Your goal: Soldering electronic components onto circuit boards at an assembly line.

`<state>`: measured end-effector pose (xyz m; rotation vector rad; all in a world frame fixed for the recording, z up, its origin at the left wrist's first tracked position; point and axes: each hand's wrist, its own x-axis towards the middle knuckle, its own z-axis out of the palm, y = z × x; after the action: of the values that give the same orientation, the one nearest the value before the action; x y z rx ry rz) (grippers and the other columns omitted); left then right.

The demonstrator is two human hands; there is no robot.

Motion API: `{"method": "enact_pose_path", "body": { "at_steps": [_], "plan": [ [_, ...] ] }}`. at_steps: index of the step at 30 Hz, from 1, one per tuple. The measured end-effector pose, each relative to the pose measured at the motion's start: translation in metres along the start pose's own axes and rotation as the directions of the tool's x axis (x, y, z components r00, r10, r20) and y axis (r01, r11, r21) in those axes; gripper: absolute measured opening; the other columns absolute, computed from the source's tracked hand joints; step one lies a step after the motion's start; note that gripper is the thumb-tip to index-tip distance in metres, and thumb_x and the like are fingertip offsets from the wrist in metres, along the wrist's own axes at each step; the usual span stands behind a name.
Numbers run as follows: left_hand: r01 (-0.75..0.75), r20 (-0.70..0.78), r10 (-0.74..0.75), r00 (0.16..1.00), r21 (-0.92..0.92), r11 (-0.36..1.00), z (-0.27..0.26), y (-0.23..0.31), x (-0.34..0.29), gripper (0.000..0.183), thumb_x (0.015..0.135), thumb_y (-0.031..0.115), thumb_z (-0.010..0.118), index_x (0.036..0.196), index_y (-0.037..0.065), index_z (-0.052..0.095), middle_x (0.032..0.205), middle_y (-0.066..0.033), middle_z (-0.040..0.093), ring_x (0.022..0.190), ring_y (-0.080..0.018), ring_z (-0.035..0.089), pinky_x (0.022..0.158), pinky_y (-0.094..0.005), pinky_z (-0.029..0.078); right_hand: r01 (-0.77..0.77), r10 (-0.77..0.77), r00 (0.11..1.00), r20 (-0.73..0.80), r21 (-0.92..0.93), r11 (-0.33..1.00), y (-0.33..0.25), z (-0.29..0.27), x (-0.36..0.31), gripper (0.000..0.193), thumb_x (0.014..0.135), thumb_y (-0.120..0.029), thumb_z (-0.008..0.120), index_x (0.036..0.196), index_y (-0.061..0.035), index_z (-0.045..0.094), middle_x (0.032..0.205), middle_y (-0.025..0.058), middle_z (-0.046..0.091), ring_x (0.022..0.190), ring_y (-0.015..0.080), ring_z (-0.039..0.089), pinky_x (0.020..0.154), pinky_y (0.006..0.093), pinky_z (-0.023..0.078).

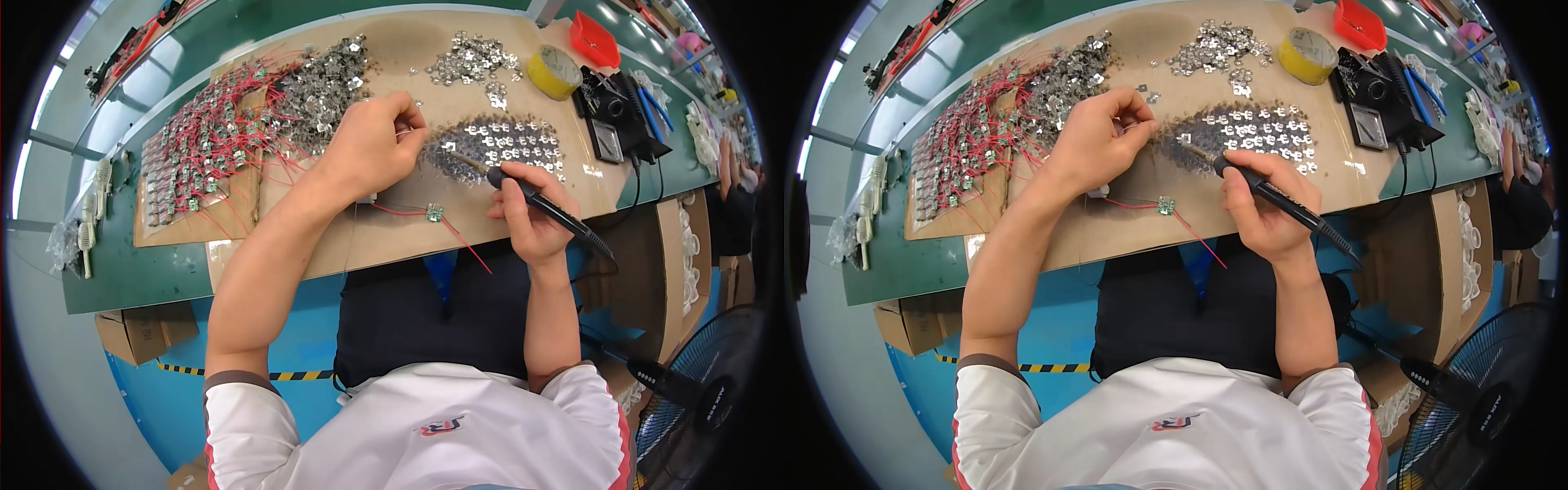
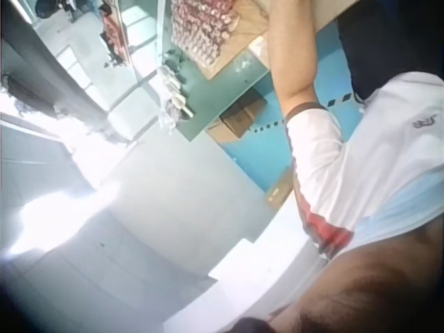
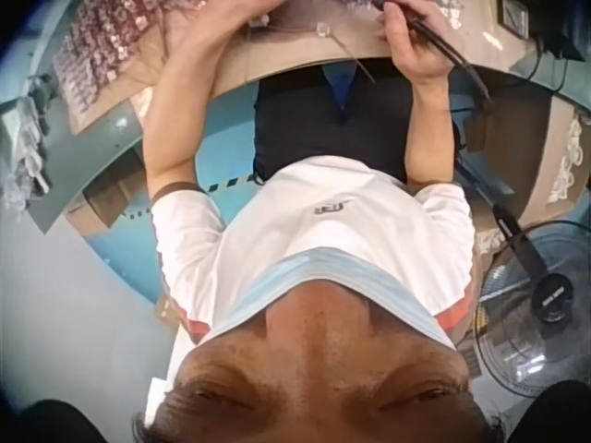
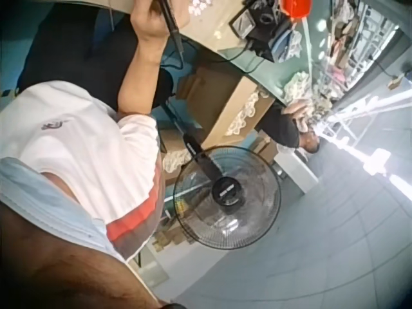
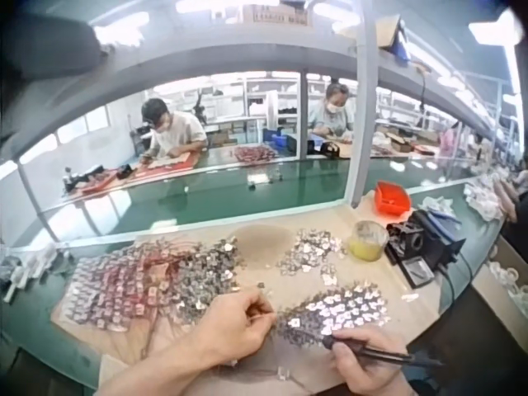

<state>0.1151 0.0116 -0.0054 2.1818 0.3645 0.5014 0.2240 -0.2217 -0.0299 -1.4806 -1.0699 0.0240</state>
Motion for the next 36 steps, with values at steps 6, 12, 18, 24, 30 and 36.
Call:
{"method": "enact_pose_path", "body": {
  "at_steps": [6,12,18,24,30,36],
  "plan": [
    [-0.013,-0.001,0.013,1.000,0.082,0.997,0.001,0.010,0.000,0.010,0.084,0.007,0.071,0.087,-0.003,0.072,0.077,-0.0188,0.073,0.076,-0.0347,0.074,0.075,-0.0418,0.059,0.095,-0.092,0.995,0.023,-0.200,0.975,0.006,-0.002,0.005,0.018,0.095,0.002,0.070,0.112,0.0057,0.072,0.082,0.0082,0.073,0.066,0.0123,0.072,0.060,0.0237,0.058],
    [-0.141,0.018,0.141,0.990,0.198,0.970,0.012,-0.003,0.002,0.010,0.086,0.008,0.075,0.091,-0.001,0.073,0.083,-0.0158,0.073,0.075,-0.0289,0.071,0.070,-0.0387,0.057,0.197,-0.186,0.980,0.066,-0.269,0.943,0.000,-0.004,0.015,0.018,0.089,0.003,0.074,0.107,0.0031,0.075,0.082,0.0099,0.074,0.064,0.0152,0.071,0.062,0.0269,0.055],
    [-0.108,0.024,0.105,0.994,0.221,0.969,0.011,0.000,-0.001,0.009,0.086,0.010,0.074,0.088,0.001,0.073,0.086,-0.0182,0.070,0.080,-0.0374,0.070,0.074,-0.0451,0.056,0.243,-0.249,0.968,0.013,-0.277,0.930,0.002,0.000,0.015,0.019,0.081,-0.002,0.079,0.100,-0.0036,0.078,0.078,0.0106,0.073,0.067,0.0236,0.071,0.062,0.0343,0.055],
    [-0.058,0.036,0.052,0.998,0.177,0.983,0.012,0.002,-0.004,0.007,0.086,0.005,0.077,0.088,0.000,0.072,0.084,-0.0163,0.070,0.076,-0.0307,0.071,0.072,-0.0400,0.056,0.228,-0.238,0.971,-0.017,-0.224,0.947,0.001,0.000,0.012,0.021,0.079,0.000,0.078,0.101,-0.0011,0.078,0.075,0.0098,0.068,0.062,0.0240,0.066,0.057,0.0337,0.051],
    [-0.074,0.036,0.069,0.997,0.193,0.978,0.012,0.002,-0.002,0.007,0.086,0.004,0.077,0.087,0.000,0.072,0.083,-0.0148,0.071,0.074,-0.0288,0.071,0.069,-0.0393,0.056,0.276,-0.285,0.958,-0.021,-0.194,0.941,0.001,0.000,0.013,0.023,0.080,0.003,0.078,0.102,-0.0010,0.075,0.073,0.0075,0.062,0.057,0.0200,0.060,0.053,0.0312,0.049],
    [-0.062,0.018,0.059,0.998,0.267,0.962,0.007,0.001,-0.004,0.009,0.085,0.009,0.077,0.086,0.001,0.074,0.086,-0.0172,0.072,0.078,-0.0348,0.071,0.073,-0.0438,0.056,0.229,-0.237,0.971,-0.009,-0.223,0.947,0.002,0.005,0.015,0.020,0.080,-0.001,0.078,0.099,-0.0024,0.078,0.074,0.0095,0.068,0.063,0.0248,0.066,0.060,0.0355,0.052]
  ]
}}
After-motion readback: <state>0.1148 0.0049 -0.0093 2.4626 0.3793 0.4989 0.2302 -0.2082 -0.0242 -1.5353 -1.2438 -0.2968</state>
